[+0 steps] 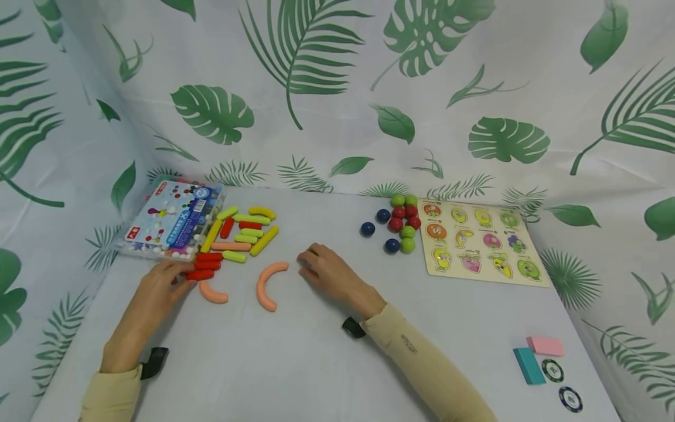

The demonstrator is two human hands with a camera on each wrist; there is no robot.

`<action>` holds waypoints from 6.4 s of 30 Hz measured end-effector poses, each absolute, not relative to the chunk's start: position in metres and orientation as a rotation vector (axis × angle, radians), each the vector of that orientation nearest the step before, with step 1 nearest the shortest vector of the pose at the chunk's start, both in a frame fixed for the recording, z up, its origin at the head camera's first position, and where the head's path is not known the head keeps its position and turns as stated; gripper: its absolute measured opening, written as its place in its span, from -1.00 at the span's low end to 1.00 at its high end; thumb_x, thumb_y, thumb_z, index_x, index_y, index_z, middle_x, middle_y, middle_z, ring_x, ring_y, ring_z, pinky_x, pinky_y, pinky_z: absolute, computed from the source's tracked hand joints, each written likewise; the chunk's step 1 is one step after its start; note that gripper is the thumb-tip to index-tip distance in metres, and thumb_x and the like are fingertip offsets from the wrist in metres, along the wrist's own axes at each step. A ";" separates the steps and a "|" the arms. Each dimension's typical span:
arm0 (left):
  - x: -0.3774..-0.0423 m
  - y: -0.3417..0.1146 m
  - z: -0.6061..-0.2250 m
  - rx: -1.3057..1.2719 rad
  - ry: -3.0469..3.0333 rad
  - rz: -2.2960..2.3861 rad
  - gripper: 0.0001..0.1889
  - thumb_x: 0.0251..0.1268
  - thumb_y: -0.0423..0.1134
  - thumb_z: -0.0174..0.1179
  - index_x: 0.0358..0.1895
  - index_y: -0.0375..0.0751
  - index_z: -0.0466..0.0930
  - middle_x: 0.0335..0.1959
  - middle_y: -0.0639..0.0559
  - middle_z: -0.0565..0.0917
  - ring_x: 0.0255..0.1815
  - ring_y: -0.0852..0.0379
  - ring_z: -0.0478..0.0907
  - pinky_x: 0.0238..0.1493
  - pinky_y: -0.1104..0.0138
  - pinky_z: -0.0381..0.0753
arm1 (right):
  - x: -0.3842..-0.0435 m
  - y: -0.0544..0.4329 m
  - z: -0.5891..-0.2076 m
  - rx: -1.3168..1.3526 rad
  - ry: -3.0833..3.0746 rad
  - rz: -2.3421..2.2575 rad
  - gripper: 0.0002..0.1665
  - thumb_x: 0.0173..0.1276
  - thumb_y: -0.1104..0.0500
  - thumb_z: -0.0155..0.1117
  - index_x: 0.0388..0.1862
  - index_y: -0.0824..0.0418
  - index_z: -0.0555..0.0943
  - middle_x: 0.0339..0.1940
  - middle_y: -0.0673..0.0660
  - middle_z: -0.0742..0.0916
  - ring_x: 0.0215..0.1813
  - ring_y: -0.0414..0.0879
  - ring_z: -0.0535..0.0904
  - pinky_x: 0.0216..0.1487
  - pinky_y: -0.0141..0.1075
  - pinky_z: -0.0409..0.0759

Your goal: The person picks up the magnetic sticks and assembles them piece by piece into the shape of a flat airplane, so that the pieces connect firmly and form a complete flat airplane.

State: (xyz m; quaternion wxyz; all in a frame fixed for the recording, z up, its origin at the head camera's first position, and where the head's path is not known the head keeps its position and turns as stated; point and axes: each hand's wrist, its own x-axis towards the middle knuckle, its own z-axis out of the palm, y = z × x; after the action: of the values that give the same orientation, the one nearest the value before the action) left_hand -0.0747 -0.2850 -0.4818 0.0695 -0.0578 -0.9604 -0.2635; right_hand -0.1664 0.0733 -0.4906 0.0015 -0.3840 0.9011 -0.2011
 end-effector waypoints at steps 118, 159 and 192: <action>-0.104 -0.246 -0.466 -0.237 -3.008 -0.905 -0.69 0.41 -0.35 0.27 0.17 -0.28 0.67 0.09 -0.27 0.58 0.11 -0.19 0.46 0.13 -0.14 0.58 | -0.167 0.102 -0.490 -0.998 2.732 -0.794 -0.73 0.41 0.09 0.39 0.01 0.17 0.70 -0.15 0.00 0.67 -0.12 -0.21 0.58 0.02 -0.29 0.62; -0.120 -0.167 -0.449 -0.751 -2.906 -1.015 -0.75 0.25 -0.23 0.43 -0.03 -0.18 0.75 -0.18 0.04 0.71 -0.15 0.04 0.55 -0.09 0.21 0.64 | -0.164 0.144 -0.494 -0.871 2.797 -0.916 -0.79 0.39 0.13 0.40 -0.05 0.15 0.71 -0.16 -0.02 0.71 -0.13 -0.24 0.61 -0.01 -0.31 0.64; -0.095 -0.174 -0.487 -0.889 -2.818 -1.426 -0.73 0.14 -0.17 0.51 -0.08 -0.06 0.79 -0.22 0.20 0.73 -0.28 0.29 0.54 -0.22 0.43 0.57 | -0.139 0.144 -0.494 -0.931 2.679 -1.061 -0.80 0.39 0.15 0.40 -0.04 0.12 0.71 -0.15 -0.07 0.73 -0.12 -0.28 0.62 0.00 -0.36 0.65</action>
State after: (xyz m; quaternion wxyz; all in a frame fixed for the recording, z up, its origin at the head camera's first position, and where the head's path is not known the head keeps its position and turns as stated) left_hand -0.0954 -0.1738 -0.4871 -0.0697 -0.2702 -0.8568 -0.4337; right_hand -0.1391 0.1444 -0.4939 0.0568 -0.3070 0.8833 -0.3497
